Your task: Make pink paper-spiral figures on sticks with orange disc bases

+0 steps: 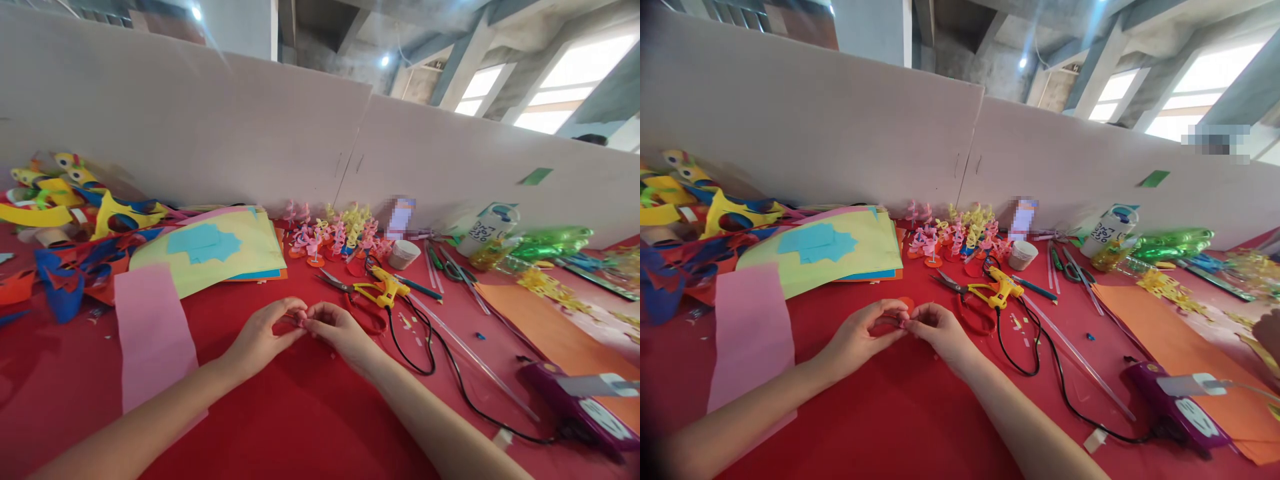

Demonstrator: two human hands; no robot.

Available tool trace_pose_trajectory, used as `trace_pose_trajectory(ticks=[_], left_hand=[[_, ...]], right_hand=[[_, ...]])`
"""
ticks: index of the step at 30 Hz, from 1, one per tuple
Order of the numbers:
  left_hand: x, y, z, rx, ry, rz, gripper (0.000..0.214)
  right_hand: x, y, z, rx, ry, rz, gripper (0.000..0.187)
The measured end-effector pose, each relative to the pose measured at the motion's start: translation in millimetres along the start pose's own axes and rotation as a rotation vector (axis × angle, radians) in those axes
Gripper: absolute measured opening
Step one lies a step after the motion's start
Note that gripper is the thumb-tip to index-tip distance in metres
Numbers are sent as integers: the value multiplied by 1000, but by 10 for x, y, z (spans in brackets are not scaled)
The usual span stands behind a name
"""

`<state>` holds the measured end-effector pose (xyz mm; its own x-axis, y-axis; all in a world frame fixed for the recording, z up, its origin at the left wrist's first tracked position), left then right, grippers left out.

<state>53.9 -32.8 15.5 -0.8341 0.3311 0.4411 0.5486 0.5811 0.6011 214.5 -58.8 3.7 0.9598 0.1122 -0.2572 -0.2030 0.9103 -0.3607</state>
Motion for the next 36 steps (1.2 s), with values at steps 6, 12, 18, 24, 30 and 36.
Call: trace_pose_trajectory(ticks=[6,12,18,24,30,36], left_hand=[[8,11,-18,-2,13,3,23],[16,18,-46,19,24,1,20],[42,53,-88,16,76,44,9],[56,83,-76,49,40,39,7],[21,80,41,351,-345,-124,16],[-1,90,32,542,-692,-236,21]], right_hand=[[-1,-17,16,-42,-32,-17,27],[-26,-68,90,-72,36,-1,26],[-11,-46,69,-59,9,-36,27],[12,-35,43,-56,71,-1,26],[60,-14,31,76,7,-90,28],[49,-59,57,399,-365,-272,22]])
Point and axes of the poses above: each hand's wrist, its own y-axis towards the middle knuckle, its own x-axis out of the back of the hand, z = x × y, the point moved 1 cm from there along y, towards the middle knuckle, and after that the axes turned 15 degrees about -x, right-handed, at the moved point
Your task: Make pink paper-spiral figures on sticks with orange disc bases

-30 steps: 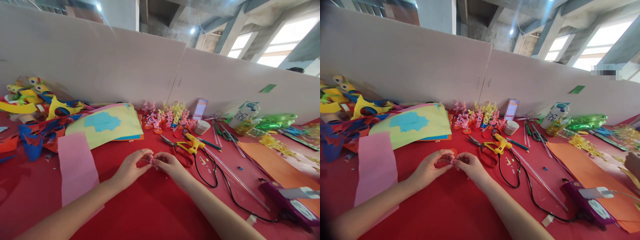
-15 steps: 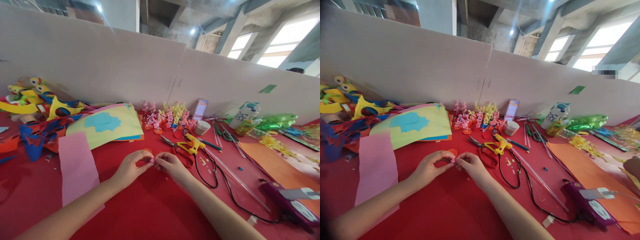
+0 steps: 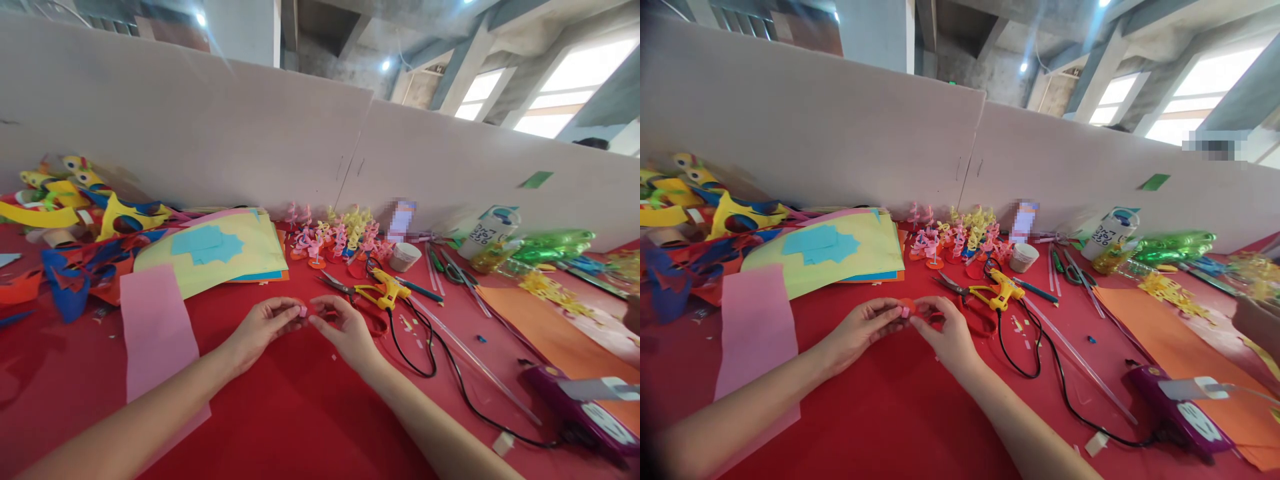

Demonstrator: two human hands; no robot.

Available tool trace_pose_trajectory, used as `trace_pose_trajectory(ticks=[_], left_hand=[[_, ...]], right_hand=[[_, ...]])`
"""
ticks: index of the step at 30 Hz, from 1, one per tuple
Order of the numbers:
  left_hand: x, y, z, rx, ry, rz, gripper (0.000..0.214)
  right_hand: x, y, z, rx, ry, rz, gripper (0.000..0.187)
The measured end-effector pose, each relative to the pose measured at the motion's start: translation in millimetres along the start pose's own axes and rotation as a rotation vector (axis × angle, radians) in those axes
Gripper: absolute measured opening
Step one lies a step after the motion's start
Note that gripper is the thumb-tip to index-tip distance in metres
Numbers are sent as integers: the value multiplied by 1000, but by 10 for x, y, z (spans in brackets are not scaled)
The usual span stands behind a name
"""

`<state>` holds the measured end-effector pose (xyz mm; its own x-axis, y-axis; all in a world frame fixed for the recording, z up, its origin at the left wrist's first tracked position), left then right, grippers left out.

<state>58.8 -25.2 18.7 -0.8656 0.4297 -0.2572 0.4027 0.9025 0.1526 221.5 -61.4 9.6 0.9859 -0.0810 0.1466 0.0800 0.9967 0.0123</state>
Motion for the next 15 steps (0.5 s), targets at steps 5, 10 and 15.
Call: trace_pose_trajectory(ticks=[5,10,15], left_hand=[[-22,-25,-18,51,13,19,23],[-4,-25,-33,71,47,47,24],[9,-24,-25,86,31,83,24]], right_hand=[[-16,-24,27,66,-105,-19,11],[-26,-12,-18,-11,-34,13,13],[-26,-5,-35,-103,25,20,17]])
Point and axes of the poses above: each hand's wrist, its own y-axis towards the middle knuckle, its own x-axis out of the back of the hand, z = x × y, the point moved 1 cm from there along y, towards the middle knuckle, and after that the axes turned 15 degrees about -x, right-handed, at the moved point
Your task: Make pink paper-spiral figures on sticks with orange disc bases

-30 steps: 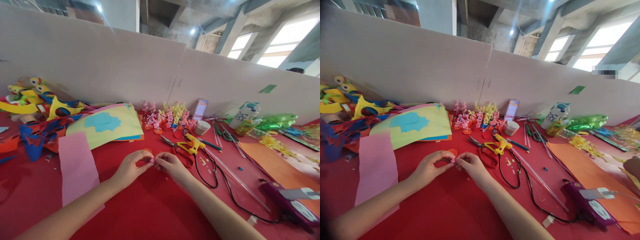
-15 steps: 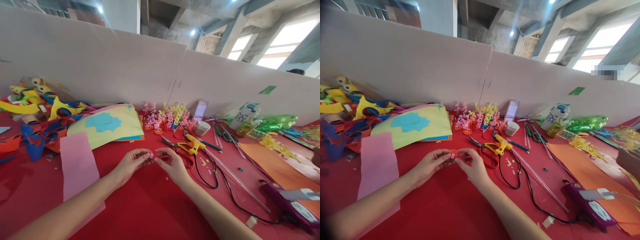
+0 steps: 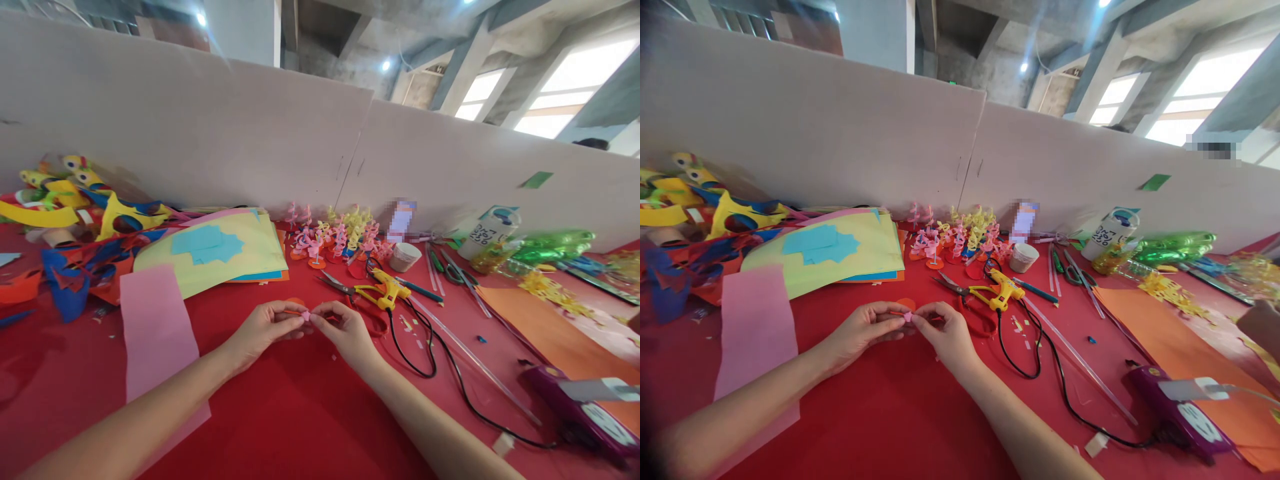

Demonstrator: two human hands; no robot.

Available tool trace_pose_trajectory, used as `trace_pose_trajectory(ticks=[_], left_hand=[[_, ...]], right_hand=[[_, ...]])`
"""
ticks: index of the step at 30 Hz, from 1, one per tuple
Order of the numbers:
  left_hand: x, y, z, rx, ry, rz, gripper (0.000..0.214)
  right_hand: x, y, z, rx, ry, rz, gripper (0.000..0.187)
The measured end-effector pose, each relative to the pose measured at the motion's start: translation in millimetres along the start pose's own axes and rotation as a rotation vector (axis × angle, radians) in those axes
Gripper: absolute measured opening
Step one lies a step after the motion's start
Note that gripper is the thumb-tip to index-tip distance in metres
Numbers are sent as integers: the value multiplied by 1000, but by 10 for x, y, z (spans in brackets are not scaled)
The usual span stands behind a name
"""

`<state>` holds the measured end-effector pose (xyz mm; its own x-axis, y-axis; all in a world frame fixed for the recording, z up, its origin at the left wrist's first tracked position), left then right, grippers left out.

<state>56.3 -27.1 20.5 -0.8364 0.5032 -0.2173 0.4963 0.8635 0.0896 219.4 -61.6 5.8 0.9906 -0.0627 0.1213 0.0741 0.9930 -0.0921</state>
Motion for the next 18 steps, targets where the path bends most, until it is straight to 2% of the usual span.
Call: trace_pose_trajectory(ticks=[3,9,14,18], left_hand=[[-2,4,9,-12,24,8,32],[-7,16,18,-24,35,16,27],[8,10,25,-12,13,30,26],[18,11,23,-16,22,77,23]], right_hand=[[3,3,-6,-7,0,8,19],[11,-7,-16,3,10,-30,20],[-19,-34,24,-27,100,73,21],[-31,-39,32,-52,111,83,22]])
Point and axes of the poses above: each hand's wrist, its own y-axis towards the middle knuckle, its own x-axis out of the back of the hand, z = x × y, the point moved 1 cm from there along y, towards the middle knuckle, and after that the axes turned 15 degrees about -x, right-handed, at the moved point
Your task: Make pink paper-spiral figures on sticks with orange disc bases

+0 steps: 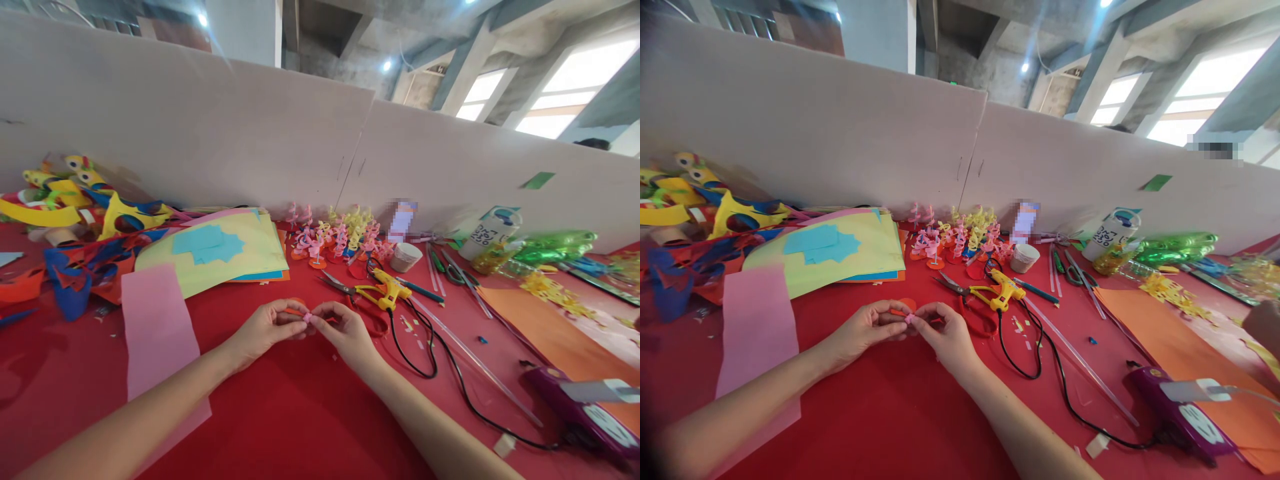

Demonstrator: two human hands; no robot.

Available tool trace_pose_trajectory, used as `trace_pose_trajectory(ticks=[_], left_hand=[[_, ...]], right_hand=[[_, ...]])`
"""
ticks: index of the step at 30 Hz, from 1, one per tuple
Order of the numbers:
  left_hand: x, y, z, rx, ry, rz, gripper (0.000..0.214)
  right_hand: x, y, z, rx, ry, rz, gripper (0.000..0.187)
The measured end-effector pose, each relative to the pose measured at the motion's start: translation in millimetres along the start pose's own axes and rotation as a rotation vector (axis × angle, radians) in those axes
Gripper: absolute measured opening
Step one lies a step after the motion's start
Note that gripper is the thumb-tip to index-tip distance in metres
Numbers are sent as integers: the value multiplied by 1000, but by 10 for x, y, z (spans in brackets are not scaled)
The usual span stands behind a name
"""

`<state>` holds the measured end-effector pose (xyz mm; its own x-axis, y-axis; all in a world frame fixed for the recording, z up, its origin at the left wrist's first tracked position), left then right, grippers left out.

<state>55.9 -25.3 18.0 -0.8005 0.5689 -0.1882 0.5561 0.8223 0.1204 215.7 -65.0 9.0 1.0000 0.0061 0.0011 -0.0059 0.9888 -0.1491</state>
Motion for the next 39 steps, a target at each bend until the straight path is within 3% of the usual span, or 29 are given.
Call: trace_pose_trajectory(ticks=[7,11,18,22,25,29,32,34,36,39], left_hand=[[-3,8,2,-4,4,-18,22],[19,14,22,-29,48,31,21],[-31,-3,3,-146,470,110,12],[31,28,-80,-247,682,94,15],[181,98,-261,-304,874,7,11],[432,106,-512,-217,1103,-60,11],[641,1,-581,-131,1314,-59,28],[802,-89,-588,-134,1455,-86,34],[988,-162,-598,-153,1552,-186,23],[1293,-187,-639,-152,1624,-304,31]], right_hand=[[8,-3,-17,29,-8,-15,21],[10,4,-40,16,-23,2,22],[2,-17,-97,81,-217,1,15],[60,13,-99,113,-359,-102,11],[174,90,-102,156,-500,-232,10],[341,208,-167,203,-671,-320,18],[413,273,-243,252,-818,-377,21],[419,307,-277,303,-870,-390,22],[397,343,-283,345,-894,-390,21],[328,433,-249,384,-912,-345,21]])
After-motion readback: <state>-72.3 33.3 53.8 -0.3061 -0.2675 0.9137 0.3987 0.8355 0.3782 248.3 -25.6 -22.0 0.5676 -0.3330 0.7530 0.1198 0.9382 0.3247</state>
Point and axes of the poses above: each hand's wrist, its own y-axis towards the middle knuckle, its own x-axis out of the back of the hand, z = x × y, the point moved 1 cm from there along y, towards the middle knuckle, and after that the axes turned 15 degrees about -x, right-handed, at the moved point
